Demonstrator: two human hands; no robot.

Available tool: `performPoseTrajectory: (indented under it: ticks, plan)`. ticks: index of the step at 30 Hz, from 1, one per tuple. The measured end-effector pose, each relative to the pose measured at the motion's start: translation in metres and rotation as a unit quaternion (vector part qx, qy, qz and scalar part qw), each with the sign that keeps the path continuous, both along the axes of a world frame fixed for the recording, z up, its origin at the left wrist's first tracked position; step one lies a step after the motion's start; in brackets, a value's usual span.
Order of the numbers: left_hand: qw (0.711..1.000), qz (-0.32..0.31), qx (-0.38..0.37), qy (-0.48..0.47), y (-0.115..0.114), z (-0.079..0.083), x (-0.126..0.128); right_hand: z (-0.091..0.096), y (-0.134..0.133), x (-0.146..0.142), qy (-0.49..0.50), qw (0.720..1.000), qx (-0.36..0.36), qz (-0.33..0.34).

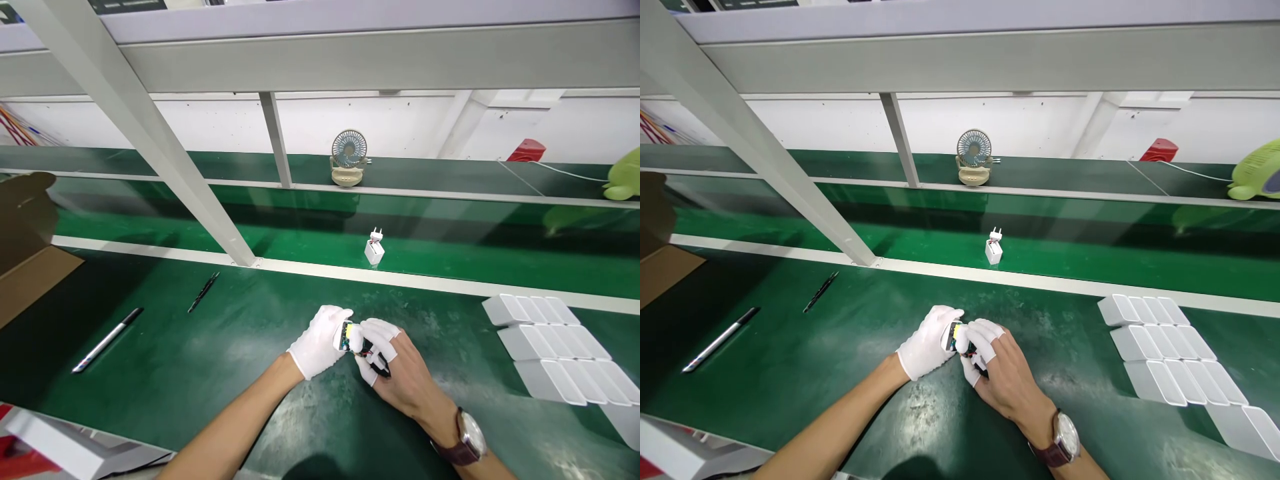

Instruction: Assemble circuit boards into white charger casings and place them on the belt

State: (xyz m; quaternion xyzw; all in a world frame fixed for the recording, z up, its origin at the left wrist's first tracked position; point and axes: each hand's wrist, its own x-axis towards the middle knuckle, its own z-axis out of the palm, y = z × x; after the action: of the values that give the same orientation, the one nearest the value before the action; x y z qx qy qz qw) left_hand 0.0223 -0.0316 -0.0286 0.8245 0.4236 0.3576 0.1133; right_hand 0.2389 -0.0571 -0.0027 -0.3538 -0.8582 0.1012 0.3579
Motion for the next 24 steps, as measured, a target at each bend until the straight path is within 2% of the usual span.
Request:
performPoseTrajectory:
  ticks: [5,12,18,24]
  plan:
    - [1.000,-0.004,-0.029,-0.003,-0.0011,0.0009,-0.0010,0.0041,-0.0009,-0.0026,-0.012,1.000,0.005,-0.005]
    - [1.000,0.003,-0.004,-0.003,0.0001,-0.0007,0.0012,0.0026,-0.0005,-0.0026,-0.025,1.000,0.006,-0.009]
    - [0.999,0.017,-0.043,0.006,0.0003,-0.0050,0.0008,0.0044,0.0000,-0.0044,-0.027,0.999,0.008,-0.016]
    - [1.000,0.006,-0.027,0.008,0.0014,-0.0043,0.0002,0.0064,-0.0007,-0.0051,-0.035,0.999,0.015,-0.013]
